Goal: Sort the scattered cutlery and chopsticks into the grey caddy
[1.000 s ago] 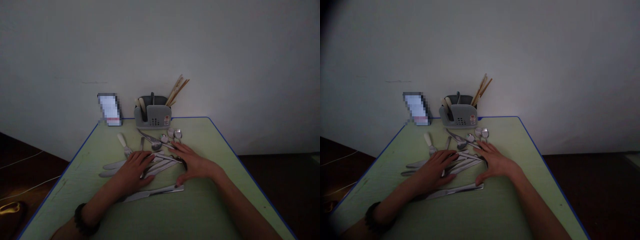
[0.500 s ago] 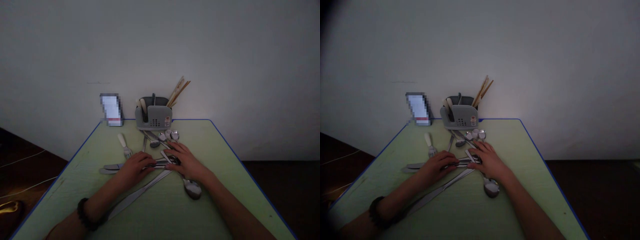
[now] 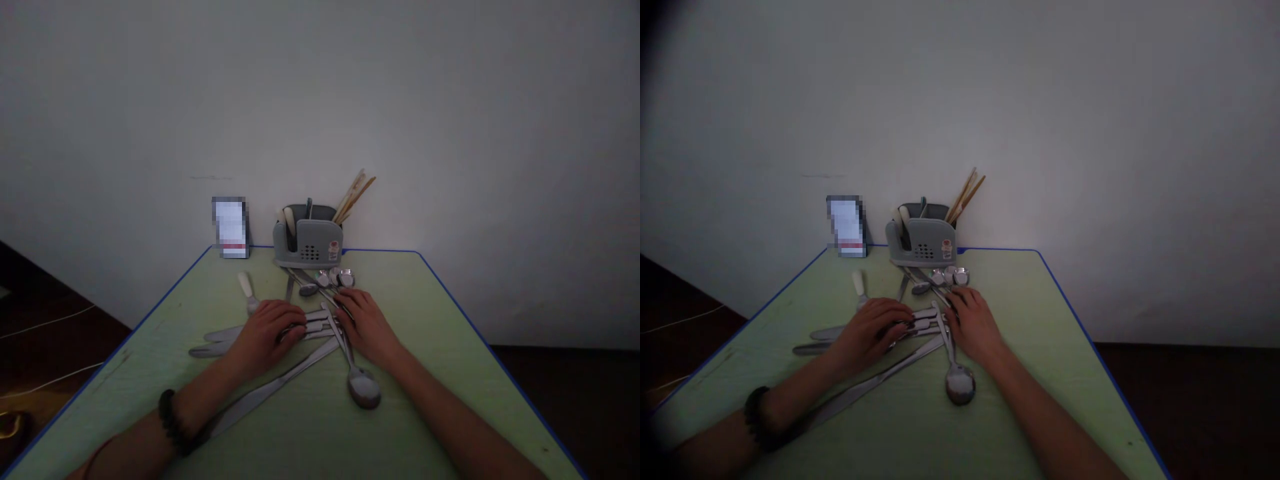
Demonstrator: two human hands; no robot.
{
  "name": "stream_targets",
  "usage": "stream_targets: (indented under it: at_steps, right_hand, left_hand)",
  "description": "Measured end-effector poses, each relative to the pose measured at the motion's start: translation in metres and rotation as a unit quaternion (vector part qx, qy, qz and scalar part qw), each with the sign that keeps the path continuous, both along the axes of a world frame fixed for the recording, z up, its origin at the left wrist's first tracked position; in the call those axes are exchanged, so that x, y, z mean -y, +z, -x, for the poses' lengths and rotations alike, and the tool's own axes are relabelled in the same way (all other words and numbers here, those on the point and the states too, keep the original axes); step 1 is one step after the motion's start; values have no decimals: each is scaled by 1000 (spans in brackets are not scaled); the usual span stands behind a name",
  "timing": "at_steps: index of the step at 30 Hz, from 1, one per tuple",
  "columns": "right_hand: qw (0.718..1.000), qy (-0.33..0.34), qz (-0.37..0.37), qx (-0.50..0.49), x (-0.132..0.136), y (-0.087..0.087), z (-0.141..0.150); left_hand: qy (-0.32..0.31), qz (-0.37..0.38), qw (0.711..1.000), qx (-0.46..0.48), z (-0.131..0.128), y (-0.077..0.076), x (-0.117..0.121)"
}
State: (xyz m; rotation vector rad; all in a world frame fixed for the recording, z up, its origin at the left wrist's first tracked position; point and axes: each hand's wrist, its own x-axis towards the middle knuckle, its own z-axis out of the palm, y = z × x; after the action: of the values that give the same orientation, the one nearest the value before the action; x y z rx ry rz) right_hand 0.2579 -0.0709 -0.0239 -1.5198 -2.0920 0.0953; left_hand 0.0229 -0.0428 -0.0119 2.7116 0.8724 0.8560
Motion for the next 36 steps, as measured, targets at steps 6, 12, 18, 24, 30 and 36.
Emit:
stream_targets:
  at_steps: [6,12,18,24,30,36]
  right_hand:
    - [1000,-3,-4,26,11,1,-3]
    - [998,4,26,51,8,2,-1]
    - [997,5,43,71,5,1,-2]
    - [997,-4,46,58,5,0,-1]
    - [998,18,48,47,4,1,-4]
    - [996,-22,42,77,4,10,-15]
  left_hand:
    - [5,3,996,-87,3,4,-1]
    - [62,-6,992,-110,2,5,-26]
    - [73,39,986,-148,-16,-1,-49]
    - [54,53,984,-160,-23,1,-44]
    - [89,36,984,-149,-18,1,-48]
    - [53,12,985,-166,-17,-2,-45]
